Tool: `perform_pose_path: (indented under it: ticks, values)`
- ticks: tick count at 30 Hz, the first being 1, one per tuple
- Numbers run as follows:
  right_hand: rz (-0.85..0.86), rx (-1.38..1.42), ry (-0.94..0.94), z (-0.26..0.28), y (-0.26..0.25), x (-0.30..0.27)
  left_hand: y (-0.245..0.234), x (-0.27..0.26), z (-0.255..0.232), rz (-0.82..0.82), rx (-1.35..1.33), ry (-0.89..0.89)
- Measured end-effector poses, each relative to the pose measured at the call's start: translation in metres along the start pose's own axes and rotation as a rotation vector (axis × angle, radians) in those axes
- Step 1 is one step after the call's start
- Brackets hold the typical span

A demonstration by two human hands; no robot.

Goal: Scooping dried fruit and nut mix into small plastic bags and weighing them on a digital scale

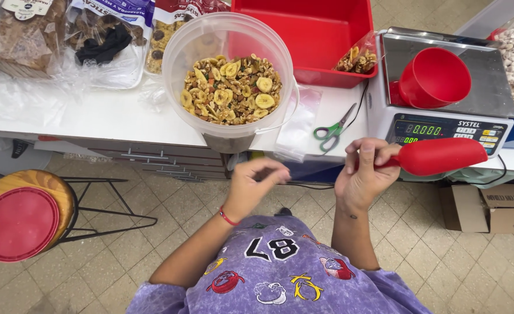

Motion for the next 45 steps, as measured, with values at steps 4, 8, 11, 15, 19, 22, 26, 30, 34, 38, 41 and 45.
perform_pose_path:
  ticks: [4,8,11,15,19,22,26,30,34,38,41,45]
  values:
    - [0.017,-0.046,0.024,0.0,-0.004,-0.01,-0.021,-0.005,-0.037,-0.2,0.256,0.22]
    - [0.086,-0.031,0.04,-0.004,-0.014,-0.022,-0.028,-0.015,-0.04,-0.204,0.411,0.336]
    - [0.207,0.229,0.087,-0.004,-0.014,-0.026,-0.029,-0.017,-0.067,-0.117,0.442,0.331]
    - [0.327,0.821,0.302,-0.006,0.025,-0.038,-0.021,-0.019,-0.068,-0.028,0.327,0.324]
    - [0.467,0.484,0.712,-0.067,0.034,-0.093,-0.012,-0.025,-0.058,-0.085,0.242,0.263]
    - [0.502,0.428,0.751,-0.061,0.057,-0.094,-0.018,-0.032,-0.057,-0.164,0.298,0.198]
    - [0.625,0.368,0.664,-0.054,0.053,-0.086,-0.027,-0.041,-0.05,-0.224,0.317,0.194]
    - [0.766,0.321,0.548,-0.05,0.061,-0.076,-0.031,-0.046,-0.048,-0.205,0.285,0.134]
    - [0.875,0.653,0.662,-0.047,0.069,-0.075,-0.035,-0.042,-0.039,-0.096,-0.026,0.161]
    - [1.172,0.85,0.913,-0.021,0.108,-0.058,-0.033,-0.034,-0.021,-0.042,-0.287,0.113]
    - [1.411,0.827,0.93,-0.006,0.131,-0.037,-0.025,-0.03,-0.009,0.05,-0.368,0.051]
    - [1.788,0.789,0.935,0.006,0.152,-0.018,-0.031,-0.024,-0.018,0.112,-0.433,0.012]
Point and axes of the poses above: each hand's wrist, its own x-axis towards the middle knuckle, its own y-axis out of the palm, z = x × y, the point moved 4 cm from there along x, towards the middle knuckle, and after that the axes turned 15 degrees about z, right-handed, at the moved point
